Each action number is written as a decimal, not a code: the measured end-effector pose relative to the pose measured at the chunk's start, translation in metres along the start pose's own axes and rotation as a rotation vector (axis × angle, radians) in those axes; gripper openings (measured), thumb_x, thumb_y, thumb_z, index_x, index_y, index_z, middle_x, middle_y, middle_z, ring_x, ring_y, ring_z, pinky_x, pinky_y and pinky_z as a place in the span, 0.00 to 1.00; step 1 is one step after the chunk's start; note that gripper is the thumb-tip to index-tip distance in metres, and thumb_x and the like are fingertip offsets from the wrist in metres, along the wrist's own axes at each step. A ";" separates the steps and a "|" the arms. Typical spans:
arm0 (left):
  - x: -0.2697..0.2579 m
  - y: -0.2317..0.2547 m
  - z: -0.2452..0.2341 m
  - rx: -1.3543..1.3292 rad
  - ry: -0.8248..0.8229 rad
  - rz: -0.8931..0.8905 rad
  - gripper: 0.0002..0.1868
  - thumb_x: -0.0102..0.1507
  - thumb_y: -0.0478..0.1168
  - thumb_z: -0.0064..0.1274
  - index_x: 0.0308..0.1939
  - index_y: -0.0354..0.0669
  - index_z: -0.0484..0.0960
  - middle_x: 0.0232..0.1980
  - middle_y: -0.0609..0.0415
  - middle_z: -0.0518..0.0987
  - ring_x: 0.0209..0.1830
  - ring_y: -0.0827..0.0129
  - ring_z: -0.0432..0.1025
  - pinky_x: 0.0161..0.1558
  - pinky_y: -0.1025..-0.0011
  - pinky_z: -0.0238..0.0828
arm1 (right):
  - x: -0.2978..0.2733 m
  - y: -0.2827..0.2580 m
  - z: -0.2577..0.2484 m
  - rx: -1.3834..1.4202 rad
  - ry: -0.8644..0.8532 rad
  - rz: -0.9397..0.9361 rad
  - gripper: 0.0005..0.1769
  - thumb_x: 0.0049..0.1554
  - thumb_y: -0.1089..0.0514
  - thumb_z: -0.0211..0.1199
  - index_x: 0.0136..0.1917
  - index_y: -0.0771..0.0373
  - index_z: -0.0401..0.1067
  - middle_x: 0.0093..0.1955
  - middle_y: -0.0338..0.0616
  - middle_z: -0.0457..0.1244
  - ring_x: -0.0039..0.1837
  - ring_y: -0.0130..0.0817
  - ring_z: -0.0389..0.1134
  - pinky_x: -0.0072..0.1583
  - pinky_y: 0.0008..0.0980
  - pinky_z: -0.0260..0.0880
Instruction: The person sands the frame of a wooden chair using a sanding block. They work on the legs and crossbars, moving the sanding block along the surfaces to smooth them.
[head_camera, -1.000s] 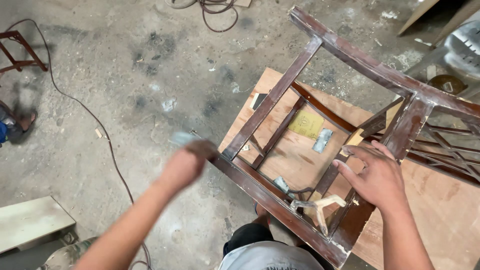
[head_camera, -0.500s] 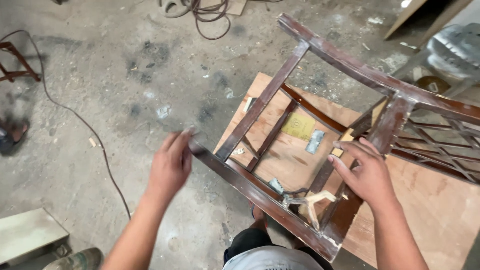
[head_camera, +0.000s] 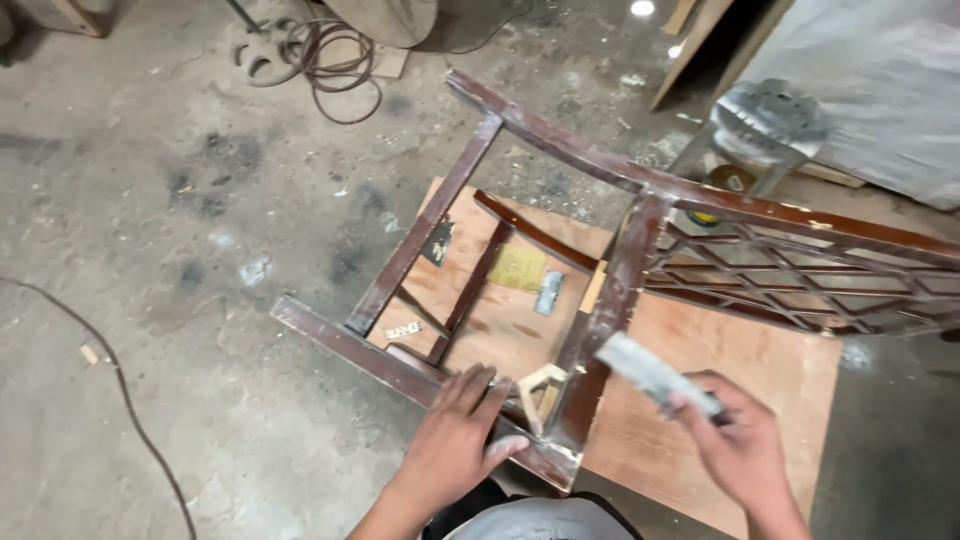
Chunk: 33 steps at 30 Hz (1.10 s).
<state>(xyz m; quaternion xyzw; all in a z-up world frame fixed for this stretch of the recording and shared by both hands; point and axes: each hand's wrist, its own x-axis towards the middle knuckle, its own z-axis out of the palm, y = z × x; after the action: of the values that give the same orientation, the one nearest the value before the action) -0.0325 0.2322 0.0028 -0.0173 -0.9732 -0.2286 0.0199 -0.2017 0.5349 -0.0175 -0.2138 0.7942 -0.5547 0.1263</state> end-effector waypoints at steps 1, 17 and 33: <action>0.000 0.003 0.002 -0.007 0.001 0.008 0.38 0.68 0.65 0.45 0.66 0.34 0.72 0.70 0.33 0.68 0.72 0.38 0.58 0.70 0.43 0.51 | -0.003 0.004 -0.009 -0.008 0.007 0.002 0.08 0.55 0.61 0.66 0.49 0.59 0.81 0.41 0.37 0.75 0.45 0.26 0.75 0.48 0.23 0.79; -0.007 0.020 0.003 0.040 -0.014 0.077 0.38 0.60 0.75 0.46 0.50 0.43 0.79 0.76 0.42 0.62 0.77 0.42 0.53 0.72 0.37 0.40 | -0.024 0.028 -0.006 -0.095 -0.211 0.146 0.36 0.57 0.67 0.53 0.77 0.54 0.54 0.66 0.44 0.66 0.59 0.30 0.72 0.58 0.33 0.75; 0.017 0.000 -0.001 -0.029 -0.193 0.140 0.54 0.47 0.67 0.75 0.63 0.34 0.69 0.78 0.38 0.59 0.76 0.45 0.56 0.75 0.44 0.44 | -0.045 -0.054 0.043 -0.641 -0.371 -0.161 0.43 0.55 0.70 0.49 0.82 0.60 0.45 0.85 0.49 0.44 0.83 0.44 0.48 0.76 0.38 0.53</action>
<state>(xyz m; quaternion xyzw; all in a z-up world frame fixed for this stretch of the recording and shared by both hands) -0.0490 0.2326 0.0043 -0.1074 -0.9636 -0.2378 -0.0581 -0.1325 0.5057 0.0158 -0.4009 0.8717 -0.2381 0.1505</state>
